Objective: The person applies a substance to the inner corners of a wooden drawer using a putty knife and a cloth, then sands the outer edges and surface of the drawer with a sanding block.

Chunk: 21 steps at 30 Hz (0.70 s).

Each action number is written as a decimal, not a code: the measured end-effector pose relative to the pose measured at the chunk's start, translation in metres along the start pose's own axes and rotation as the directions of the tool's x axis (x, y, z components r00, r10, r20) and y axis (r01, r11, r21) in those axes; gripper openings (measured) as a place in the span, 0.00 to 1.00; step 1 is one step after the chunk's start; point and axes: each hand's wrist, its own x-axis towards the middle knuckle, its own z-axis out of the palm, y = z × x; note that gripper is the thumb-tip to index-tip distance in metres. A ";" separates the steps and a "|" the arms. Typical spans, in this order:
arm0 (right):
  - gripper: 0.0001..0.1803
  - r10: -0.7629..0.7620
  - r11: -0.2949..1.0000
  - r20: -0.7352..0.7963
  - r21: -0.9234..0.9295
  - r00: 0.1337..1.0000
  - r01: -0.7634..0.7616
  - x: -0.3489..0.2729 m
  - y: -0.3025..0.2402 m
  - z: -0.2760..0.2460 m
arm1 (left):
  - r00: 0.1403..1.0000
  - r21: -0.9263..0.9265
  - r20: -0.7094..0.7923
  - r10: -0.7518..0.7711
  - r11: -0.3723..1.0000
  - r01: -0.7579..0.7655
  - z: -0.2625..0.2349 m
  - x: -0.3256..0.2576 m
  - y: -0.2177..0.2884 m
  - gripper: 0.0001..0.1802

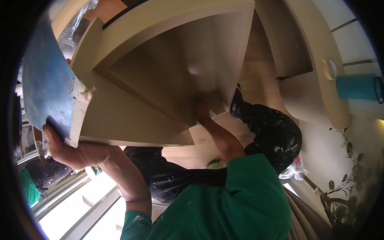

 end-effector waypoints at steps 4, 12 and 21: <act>0.14 -0.242 0.955 0.191 0.223 0.951 0.198 -0.025 0.008 -0.043 | 1.000 0.011 -0.015 0.004 1.000 -0.004 -0.004 -0.006 -0.002 0.32; 0.27 0.194 0.981 -0.040 -0.023 0.980 -0.195 0.016 0.096 -0.009 | 0.998 0.115 0.038 -0.042 0.993 0.037 -0.015 -0.010 -0.005 0.40; 0.13 -0.048 0.991 0.404 -0.097 0.913 0.095 -0.047 0.067 -0.116 | 0.997 0.108 0.038 -0.068 0.992 0.064 -0.021 -0.023 -0.012 0.42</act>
